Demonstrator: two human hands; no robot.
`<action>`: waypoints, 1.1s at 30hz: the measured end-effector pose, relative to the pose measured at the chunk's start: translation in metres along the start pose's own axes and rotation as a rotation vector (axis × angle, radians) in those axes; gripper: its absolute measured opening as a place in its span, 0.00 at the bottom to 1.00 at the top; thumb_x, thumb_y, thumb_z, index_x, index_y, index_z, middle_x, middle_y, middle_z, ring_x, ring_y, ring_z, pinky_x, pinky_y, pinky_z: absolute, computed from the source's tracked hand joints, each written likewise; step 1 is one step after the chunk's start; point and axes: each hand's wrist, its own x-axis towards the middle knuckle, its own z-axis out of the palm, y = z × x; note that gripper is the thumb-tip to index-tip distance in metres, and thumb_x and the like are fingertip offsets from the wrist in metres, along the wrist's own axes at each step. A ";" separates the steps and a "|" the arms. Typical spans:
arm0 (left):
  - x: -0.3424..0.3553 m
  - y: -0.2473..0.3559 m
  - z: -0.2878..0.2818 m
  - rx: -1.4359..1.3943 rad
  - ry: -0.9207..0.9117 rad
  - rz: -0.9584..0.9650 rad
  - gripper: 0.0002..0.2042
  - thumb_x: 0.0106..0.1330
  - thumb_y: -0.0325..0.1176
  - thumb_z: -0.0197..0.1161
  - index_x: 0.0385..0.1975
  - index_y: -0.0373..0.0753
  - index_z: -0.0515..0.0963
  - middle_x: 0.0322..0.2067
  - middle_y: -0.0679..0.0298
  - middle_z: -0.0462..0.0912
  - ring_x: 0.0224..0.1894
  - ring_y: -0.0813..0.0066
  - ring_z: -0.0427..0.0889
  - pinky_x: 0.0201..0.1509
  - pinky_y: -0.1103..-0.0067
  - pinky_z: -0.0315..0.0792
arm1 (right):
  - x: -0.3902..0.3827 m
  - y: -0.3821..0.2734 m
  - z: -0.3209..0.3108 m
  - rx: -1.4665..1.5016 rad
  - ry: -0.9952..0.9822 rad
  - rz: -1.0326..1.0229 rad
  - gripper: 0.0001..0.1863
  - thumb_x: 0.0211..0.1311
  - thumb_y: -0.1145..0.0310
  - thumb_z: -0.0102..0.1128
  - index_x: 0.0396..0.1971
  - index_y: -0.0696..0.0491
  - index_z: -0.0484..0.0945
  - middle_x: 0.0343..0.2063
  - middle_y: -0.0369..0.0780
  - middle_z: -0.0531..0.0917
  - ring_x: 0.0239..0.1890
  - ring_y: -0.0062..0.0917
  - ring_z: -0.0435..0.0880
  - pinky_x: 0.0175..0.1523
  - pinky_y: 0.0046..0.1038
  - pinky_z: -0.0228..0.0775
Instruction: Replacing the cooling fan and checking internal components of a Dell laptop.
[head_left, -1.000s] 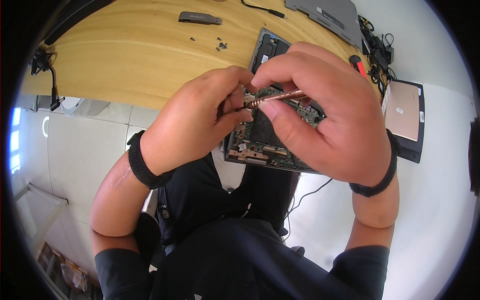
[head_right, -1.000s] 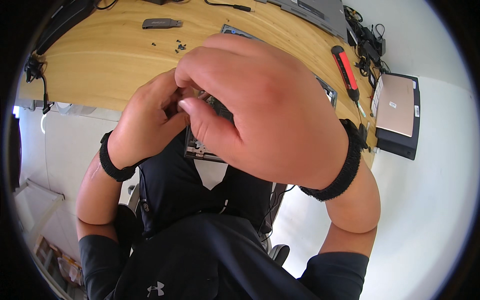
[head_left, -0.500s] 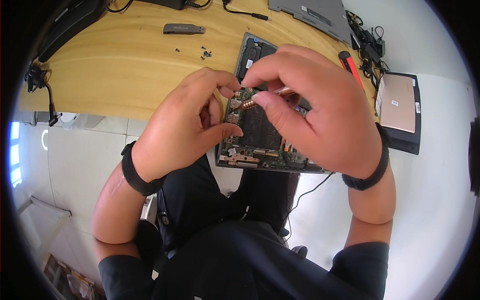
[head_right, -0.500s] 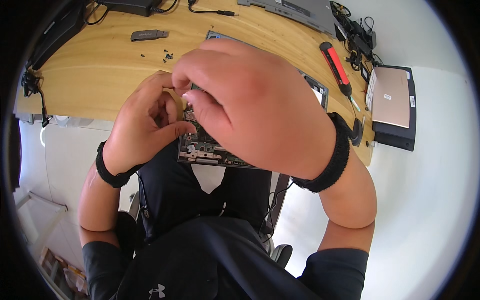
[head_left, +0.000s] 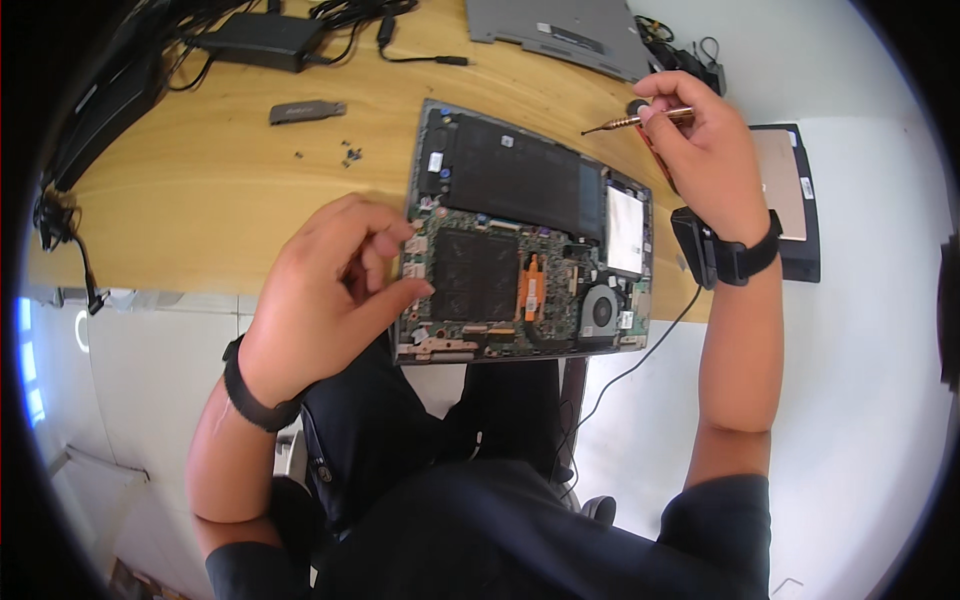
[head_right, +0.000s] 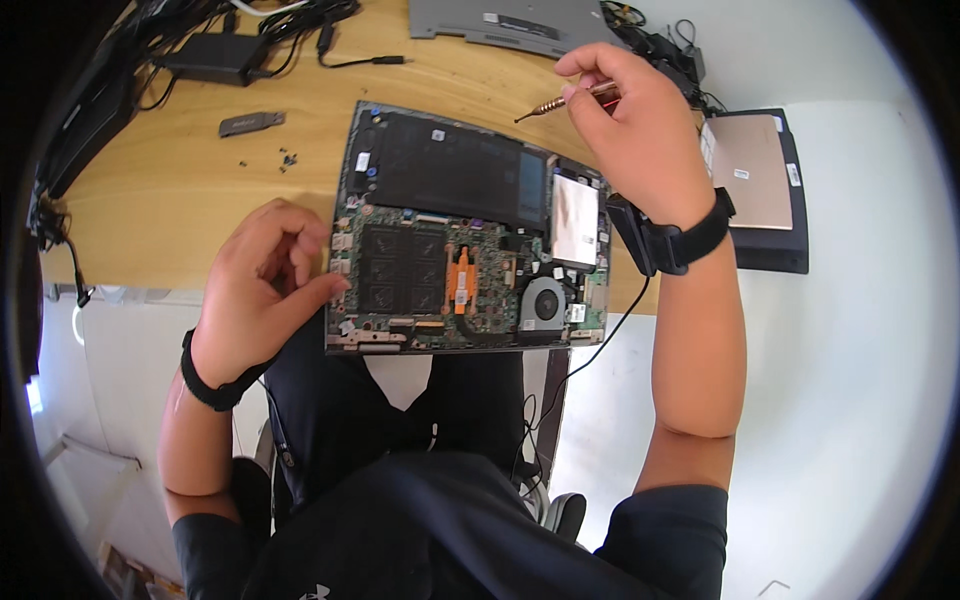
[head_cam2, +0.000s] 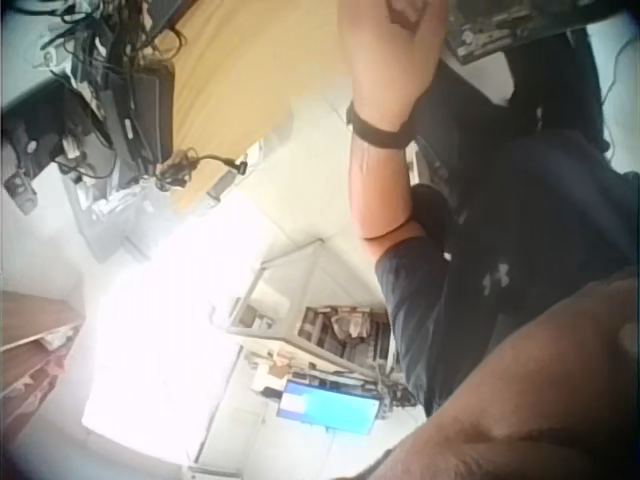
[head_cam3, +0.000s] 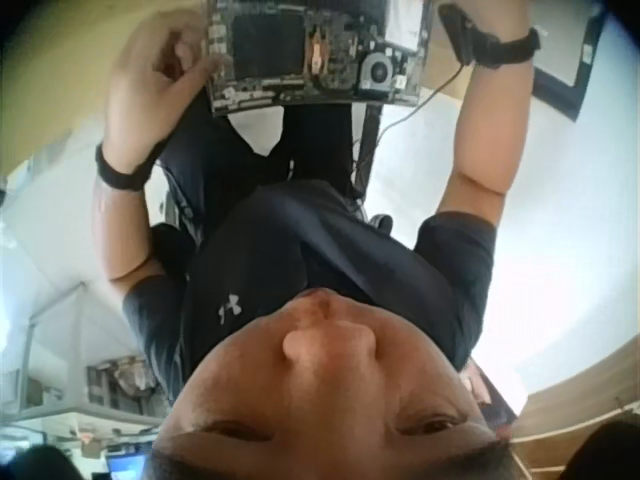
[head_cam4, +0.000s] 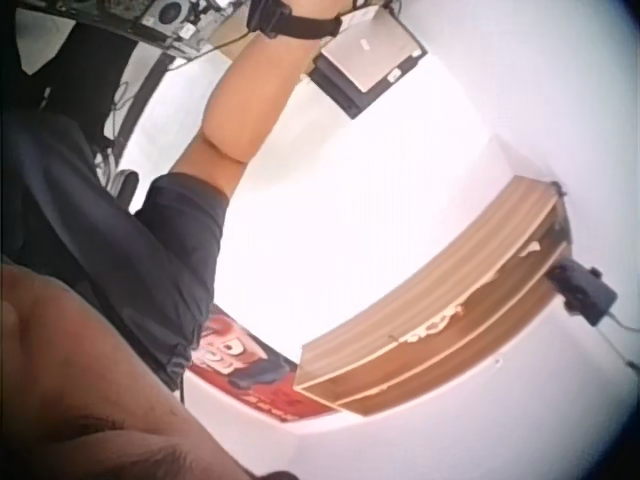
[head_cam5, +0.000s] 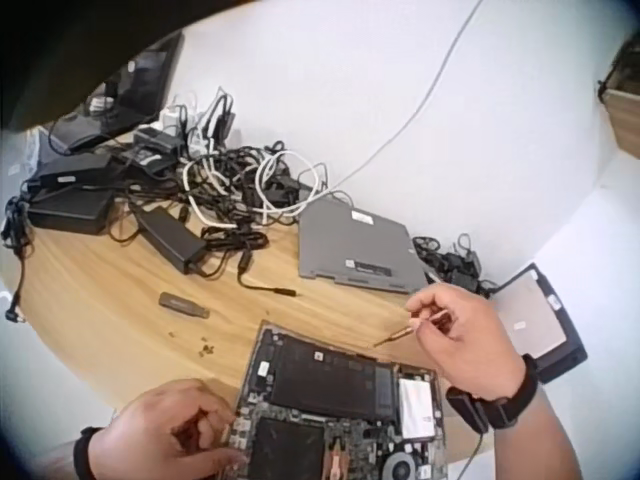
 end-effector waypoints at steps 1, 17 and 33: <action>0.000 0.001 0.001 0.014 0.016 0.024 0.18 0.56 0.16 0.77 0.45 0.34 0.79 0.34 0.67 0.73 0.26 0.81 0.69 0.30 0.82 0.67 | -0.001 0.009 -0.002 0.003 -0.002 0.020 0.11 0.69 0.72 0.65 0.49 0.55 0.84 0.35 0.37 0.84 0.38 0.22 0.83 0.46 0.24 0.75; -0.003 0.003 0.005 -0.018 0.037 -0.058 0.18 0.56 0.14 0.75 0.44 0.32 0.77 0.36 0.63 0.73 0.29 0.81 0.71 0.31 0.83 0.66 | -0.020 0.056 -0.006 0.087 -0.037 0.111 0.12 0.70 0.80 0.61 0.51 0.57 0.82 0.36 0.32 0.79 0.38 0.13 0.79 0.46 0.19 0.74; -0.005 0.007 0.002 0.042 0.020 -0.117 0.18 0.58 0.15 0.74 0.45 0.31 0.74 0.37 0.64 0.72 0.28 0.84 0.72 0.31 0.85 0.68 | -0.023 0.073 -0.002 0.159 0.034 0.121 0.14 0.67 0.81 0.61 0.50 0.56 0.84 0.35 0.33 0.80 0.36 0.14 0.80 0.42 0.18 0.75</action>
